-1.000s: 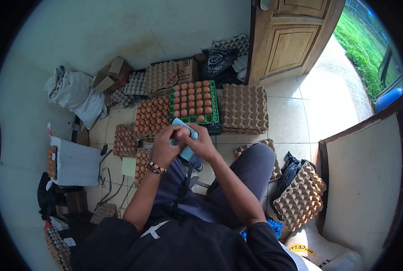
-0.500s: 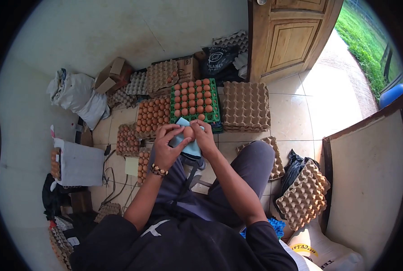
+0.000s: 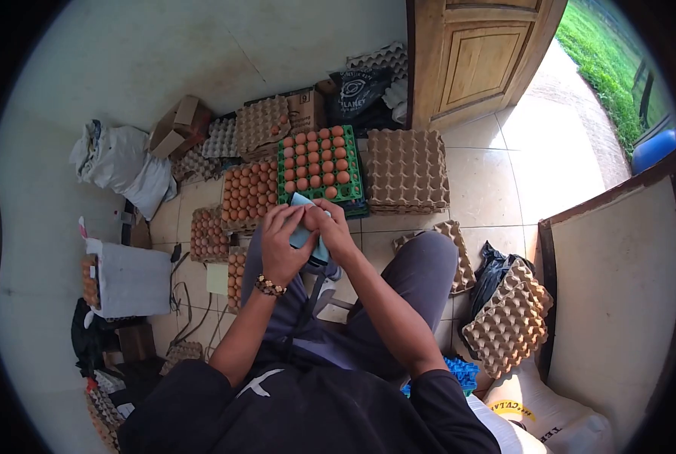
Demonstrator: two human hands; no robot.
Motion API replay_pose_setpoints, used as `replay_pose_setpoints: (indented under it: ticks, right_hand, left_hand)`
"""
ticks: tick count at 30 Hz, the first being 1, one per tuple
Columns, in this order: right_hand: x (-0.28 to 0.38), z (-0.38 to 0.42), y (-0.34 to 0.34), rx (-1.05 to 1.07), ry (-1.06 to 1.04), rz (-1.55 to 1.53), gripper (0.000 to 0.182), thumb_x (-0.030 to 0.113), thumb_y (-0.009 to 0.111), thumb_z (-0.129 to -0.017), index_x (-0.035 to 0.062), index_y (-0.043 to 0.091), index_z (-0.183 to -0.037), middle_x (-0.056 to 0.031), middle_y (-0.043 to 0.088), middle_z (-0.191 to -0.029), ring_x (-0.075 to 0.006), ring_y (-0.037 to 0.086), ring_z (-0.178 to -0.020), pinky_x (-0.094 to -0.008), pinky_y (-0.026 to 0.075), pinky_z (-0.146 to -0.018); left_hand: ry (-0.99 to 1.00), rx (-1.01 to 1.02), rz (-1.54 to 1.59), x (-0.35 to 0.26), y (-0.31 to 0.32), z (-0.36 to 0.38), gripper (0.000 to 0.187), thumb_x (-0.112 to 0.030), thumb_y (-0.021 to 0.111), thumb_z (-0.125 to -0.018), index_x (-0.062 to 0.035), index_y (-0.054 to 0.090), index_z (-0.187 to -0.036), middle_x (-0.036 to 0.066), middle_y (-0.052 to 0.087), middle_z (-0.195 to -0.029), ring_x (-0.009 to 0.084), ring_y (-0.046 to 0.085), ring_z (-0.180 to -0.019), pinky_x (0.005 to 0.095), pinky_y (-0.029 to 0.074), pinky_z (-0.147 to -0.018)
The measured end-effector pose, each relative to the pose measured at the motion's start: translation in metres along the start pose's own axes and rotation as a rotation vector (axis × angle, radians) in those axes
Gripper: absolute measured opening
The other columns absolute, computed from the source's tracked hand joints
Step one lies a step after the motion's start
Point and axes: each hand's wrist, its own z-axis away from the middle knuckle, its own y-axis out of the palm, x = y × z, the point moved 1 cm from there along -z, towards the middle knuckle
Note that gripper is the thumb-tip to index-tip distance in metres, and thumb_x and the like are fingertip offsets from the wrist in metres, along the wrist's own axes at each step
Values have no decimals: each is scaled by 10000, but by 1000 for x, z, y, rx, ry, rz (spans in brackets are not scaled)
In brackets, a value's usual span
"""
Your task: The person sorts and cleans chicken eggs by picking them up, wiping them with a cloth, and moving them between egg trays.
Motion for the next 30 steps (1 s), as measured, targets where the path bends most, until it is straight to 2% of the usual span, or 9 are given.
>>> replay_pose_setpoints:
  ticks: [4,7,13,14,17,18,21,24,30]
  right_hand:
    - [-35,-17,-21,77,-60,105,247,220,531,-976,-17,597,-998,11,596,-810,-64,545,-761,-231,450,-675]
    - [-34,-23,-25,31,-42,392,332,277,496,-997,-44,578,-968,-56,604,-740,-123,577,-707,-287,466,-648]
    - [-26,-15,-14,-133,-237,857,386,273,458,-983,-82,586,-899,-285,642,-822,-435,649,-791,-446,487,-692]
    - [-27,-16,-14,-172,-254,856,296,196,485,-950,-66,597,-869,-296,634,-825,-468,623,-833,-483,481,-699]
    - [17,-12,-4,2,-123,759,208,130,507,-920,-48,601,-869,-280,630,-794,-450,633,-817,-492,477,-692]
    - [24,-13,-5,-4,-208,783,147,79,518,-893,-36,606,-867,-271,624,-775,-435,635,-783,-478,474,-675]
    - [58,-16,-20,225,-85,779,163,98,528,-883,-28,630,-867,-253,648,-821,-425,636,-807,-467,492,-723]
    - [41,-12,-40,464,-53,940,173,131,539,-888,-9,640,-901,-234,652,-841,-422,622,-840,-468,482,-756]
    - [-4,-20,-39,555,210,1254,221,123,588,-796,-8,669,-954,-249,664,-983,-388,646,-979,-458,516,-867]
  left_hand:
    - [-43,106,6,15,14,1,478,-136,789,-714,-14,668,-1160,110,656,-1070,287,580,-1065,399,469,-928]
    - [-109,183,103,30,27,3,456,-118,778,-723,-15,669,-1154,118,657,-1066,296,595,-1034,400,479,-908]
    - [-338,117,268,55,50,-5,395,-88,754,-744,6,672,-1119,147,661,-1001,338,633,-931,385,507,-824]
    - [-336,119,229,65,54,-10,364,-125,749,-802,26,665,-1122,119,679,-1009,281,666,-888,363,526,-786]
    - [-611,85,768,104,79,-24,340,-168,745,-848,39,667,-1107,80,677,-1044,189,660,-934,336,533,-810]
    - [-779,113,879,106,80,-31,351,-196,723,-892,39,653,-1144,57,669,-1074,111,639,-952,281,533,-815]
    - [-855,33,1274,114,102,-59,382,-201,717,-903,21,632,-1202,53,682,-1041,84,631,-930,235,514,-794]
    - [-683,208,1120,111,125,-102,410,-236,704,-914,23,617,-1220,46,666,-1068,81,614,-942,224,500,-783]
    - [-138,693,528,104,233,-156,518,-294,762,-815,-37,613,-1239,84,677,-997,178,647,-908,311,518,-783]
